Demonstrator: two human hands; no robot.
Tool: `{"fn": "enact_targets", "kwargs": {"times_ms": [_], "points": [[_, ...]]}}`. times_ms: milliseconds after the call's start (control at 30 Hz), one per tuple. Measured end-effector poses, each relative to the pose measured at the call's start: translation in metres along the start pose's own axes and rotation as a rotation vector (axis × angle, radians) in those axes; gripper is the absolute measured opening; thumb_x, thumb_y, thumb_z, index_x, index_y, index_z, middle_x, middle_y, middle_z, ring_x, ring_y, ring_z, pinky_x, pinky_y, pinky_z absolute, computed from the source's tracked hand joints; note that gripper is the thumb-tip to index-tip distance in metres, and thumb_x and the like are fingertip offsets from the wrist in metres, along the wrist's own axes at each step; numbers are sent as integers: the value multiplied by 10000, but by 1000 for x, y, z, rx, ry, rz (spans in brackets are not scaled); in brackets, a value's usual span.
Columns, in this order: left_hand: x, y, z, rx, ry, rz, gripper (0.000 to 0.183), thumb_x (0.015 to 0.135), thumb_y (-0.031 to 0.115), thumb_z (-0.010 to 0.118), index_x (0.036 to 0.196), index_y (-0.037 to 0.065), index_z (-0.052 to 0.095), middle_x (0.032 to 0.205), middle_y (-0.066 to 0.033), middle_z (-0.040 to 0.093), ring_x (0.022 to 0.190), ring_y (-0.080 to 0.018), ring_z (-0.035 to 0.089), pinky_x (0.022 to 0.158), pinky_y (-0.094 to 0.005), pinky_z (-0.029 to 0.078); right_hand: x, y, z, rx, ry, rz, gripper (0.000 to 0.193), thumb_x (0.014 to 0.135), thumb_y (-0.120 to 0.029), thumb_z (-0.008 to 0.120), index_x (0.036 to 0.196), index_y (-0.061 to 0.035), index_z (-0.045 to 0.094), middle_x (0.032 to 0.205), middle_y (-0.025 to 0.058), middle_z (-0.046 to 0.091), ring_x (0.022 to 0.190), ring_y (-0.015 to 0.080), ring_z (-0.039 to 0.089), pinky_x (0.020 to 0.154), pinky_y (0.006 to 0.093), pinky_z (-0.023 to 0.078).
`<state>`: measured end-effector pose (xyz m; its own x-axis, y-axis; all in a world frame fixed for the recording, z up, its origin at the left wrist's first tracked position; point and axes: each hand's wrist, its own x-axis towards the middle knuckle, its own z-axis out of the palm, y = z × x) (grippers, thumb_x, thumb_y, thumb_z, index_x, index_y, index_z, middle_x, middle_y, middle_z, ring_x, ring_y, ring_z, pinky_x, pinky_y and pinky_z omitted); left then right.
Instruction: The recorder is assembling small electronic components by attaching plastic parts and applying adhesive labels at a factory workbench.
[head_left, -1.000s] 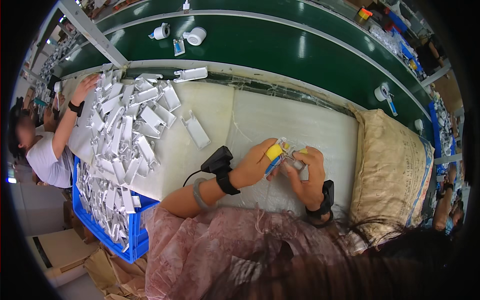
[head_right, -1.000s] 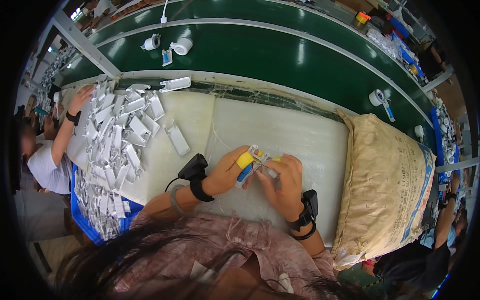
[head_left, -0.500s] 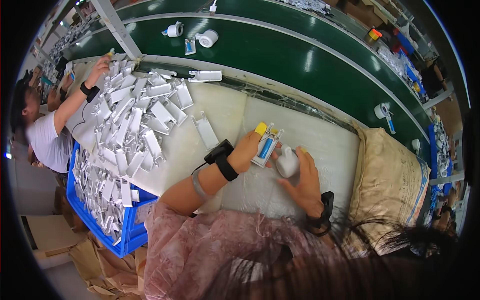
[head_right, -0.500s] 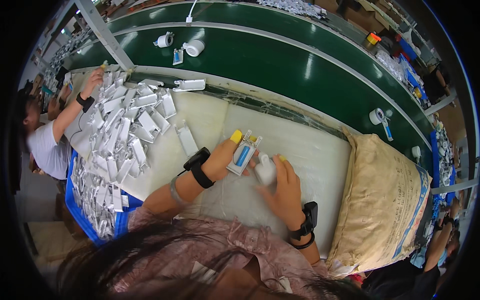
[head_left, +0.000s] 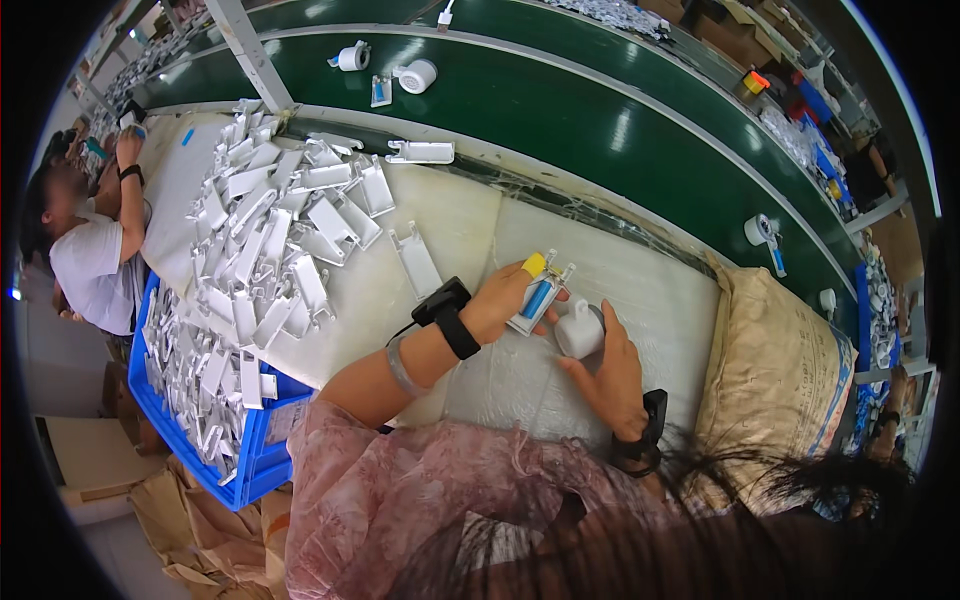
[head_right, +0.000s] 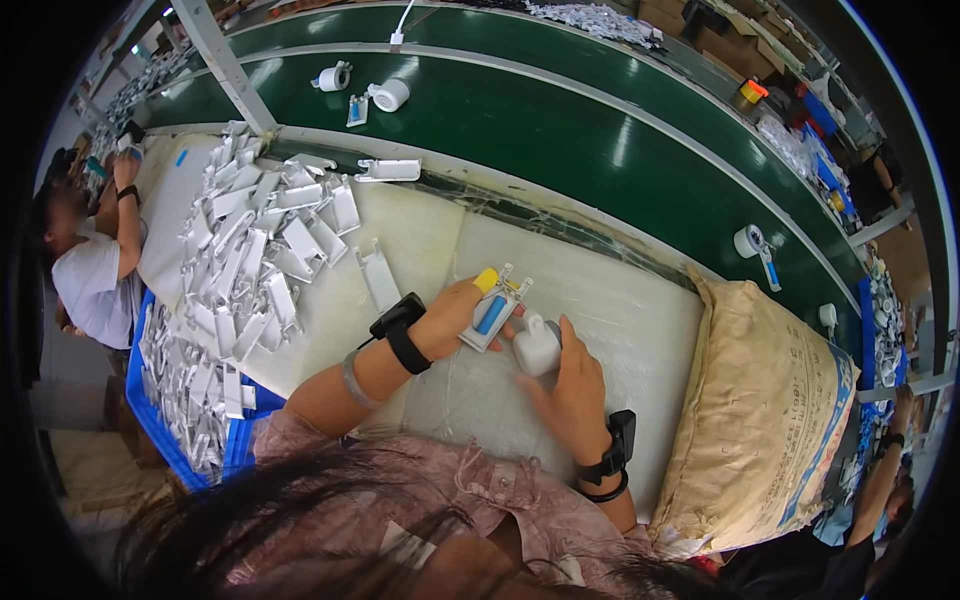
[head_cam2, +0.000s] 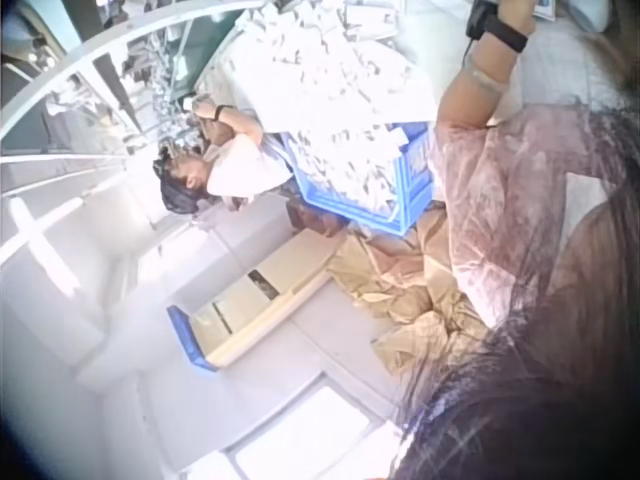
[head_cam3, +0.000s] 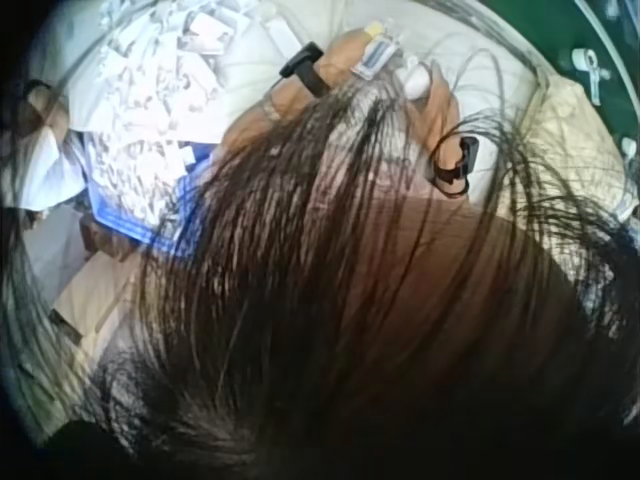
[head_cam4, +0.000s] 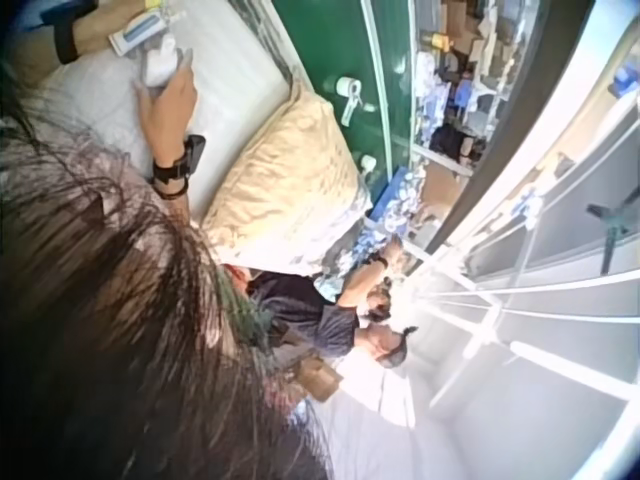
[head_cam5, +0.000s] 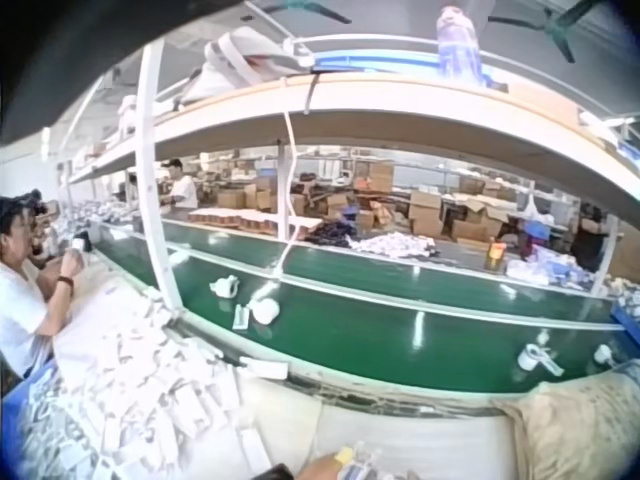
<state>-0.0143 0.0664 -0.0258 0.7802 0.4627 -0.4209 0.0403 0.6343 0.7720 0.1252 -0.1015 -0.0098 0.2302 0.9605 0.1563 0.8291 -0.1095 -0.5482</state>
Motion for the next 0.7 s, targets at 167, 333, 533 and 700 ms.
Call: {"fn": "enact_targets", "kwargs": {"times_ms": [167,333,533,700], "points": [[-1,-2,1,30,41,31,502,1011,410,297,1077,17,602,857,-106,668,649,-165,630,561,-304,556,1,1,-2,-11,20,-50,890,715,-237,791,1412,23,303,1215,218,535,1044,371,548,874,417,431],[2,-6,0,29,34,54,429,1011,364,305,1111,30,556,972,-104,654,716,-157,630,561,-309,556,1,3,-4,-16,-10,-66,868,724,-227,785,1407,18,309,1224,231,529,1061,387,540,885,421,438],[2,-5,-1,48,5,33,338,989,273,297,1141,58,509,1037,-99,632,760,-162,629,577,-324,555,2,0,-6,11,-31,-28,856,723,-195,779,1408,10,308,1243,237,515,1085,398,531,903,427,436],[2,-5,-1,36,-15,40,331,977,250,296,1141,52,505,1032,-103,633,755,-169,630,573,-324,551,0,1,-6,17,-42,-26,846,728,-180,771,1406,15,304,1261,246,503,1104,405,521,914,433,433]]}}
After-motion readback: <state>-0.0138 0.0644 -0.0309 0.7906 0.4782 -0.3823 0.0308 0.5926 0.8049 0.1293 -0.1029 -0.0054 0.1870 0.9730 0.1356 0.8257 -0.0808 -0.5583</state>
